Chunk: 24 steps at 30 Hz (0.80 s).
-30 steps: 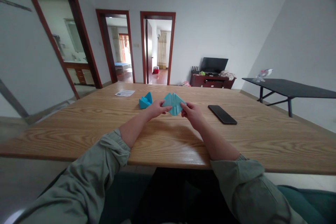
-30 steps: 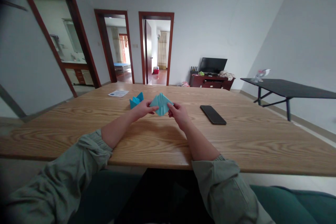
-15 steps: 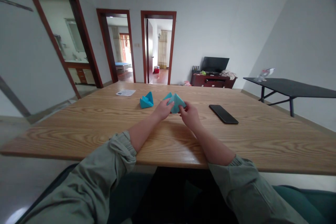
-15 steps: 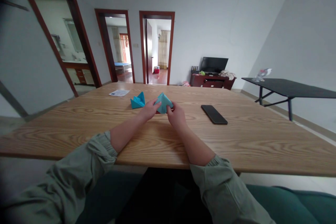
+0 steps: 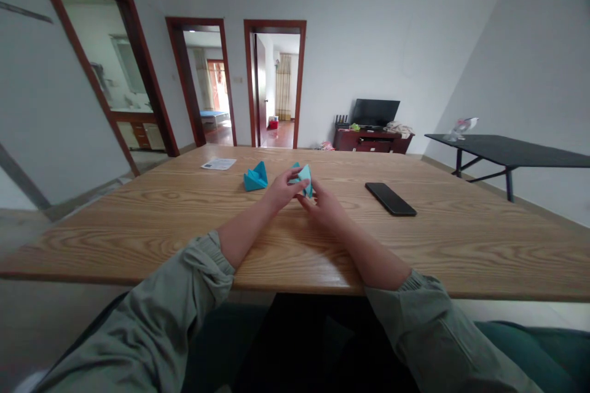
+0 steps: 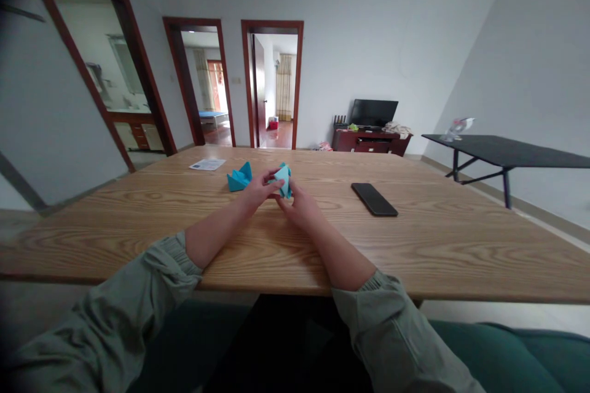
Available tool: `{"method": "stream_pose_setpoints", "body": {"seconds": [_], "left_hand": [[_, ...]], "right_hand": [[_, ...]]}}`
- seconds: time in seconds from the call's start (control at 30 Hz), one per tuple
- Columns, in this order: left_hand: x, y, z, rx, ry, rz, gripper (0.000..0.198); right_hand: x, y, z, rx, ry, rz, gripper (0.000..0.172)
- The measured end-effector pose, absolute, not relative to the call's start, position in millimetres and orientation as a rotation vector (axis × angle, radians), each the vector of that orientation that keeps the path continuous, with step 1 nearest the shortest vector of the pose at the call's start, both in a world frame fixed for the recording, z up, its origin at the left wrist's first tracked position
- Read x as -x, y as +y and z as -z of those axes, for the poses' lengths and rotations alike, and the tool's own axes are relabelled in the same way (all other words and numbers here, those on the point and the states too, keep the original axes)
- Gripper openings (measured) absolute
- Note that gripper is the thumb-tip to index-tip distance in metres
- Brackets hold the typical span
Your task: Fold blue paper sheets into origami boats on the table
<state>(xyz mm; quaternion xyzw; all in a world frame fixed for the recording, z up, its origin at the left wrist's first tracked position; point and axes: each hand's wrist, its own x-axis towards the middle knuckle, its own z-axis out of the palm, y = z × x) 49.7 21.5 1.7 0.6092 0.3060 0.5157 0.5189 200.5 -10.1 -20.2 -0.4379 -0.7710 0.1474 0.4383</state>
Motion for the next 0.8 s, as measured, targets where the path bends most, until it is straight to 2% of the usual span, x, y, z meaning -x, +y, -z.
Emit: {"method": "stream_pose_setpoints", "body": {"seconds": [0.1,0.33,0.43,0.57,0.63,0.73,0.8], "left_hand": [[-52.0,21.7,3.0,-1.602,0.684,-1.291,0.068],[-41.3,29.9,7.3,-1.738,0.678,-1.250,0.070],[-38.6,28.3,5.1,-1.772,0.675,-1.199,0.061],[-44.7,22.4,5.1,-1.896,0.886,-1.326,0.042],[-51.4,18.8,6.0,-1.968,1.047,-1.372,0.040],[-64.6,13.6,6.9,-2.011,1.126,-1.364,0.040],[-74.1,10.4,6.6,-2.037,1.089,-1.349,0.038]], "right_hand": [[-199.8,-5.9,22.5,1.014,-1.844,-0.512,0.048],[-202.0,-4.8,20.1,0.909,-1.782,-0.595,0.040],[-202.6,-7.4,17.5,0.994,-1.780,-0.458,0.032],[-198.1,-7.5,16.9,1.261,-1.747,-0.287,0.025],[-195.5,-5.2,17.3,1.378,-1.667,-0.229,0.033],[-195.5,-0.2,18.4,1.422,-1.527,-0.171,0.056],[-198.1,2.8,19.0,1.377,-1.474,-0.171,0.062]]}}
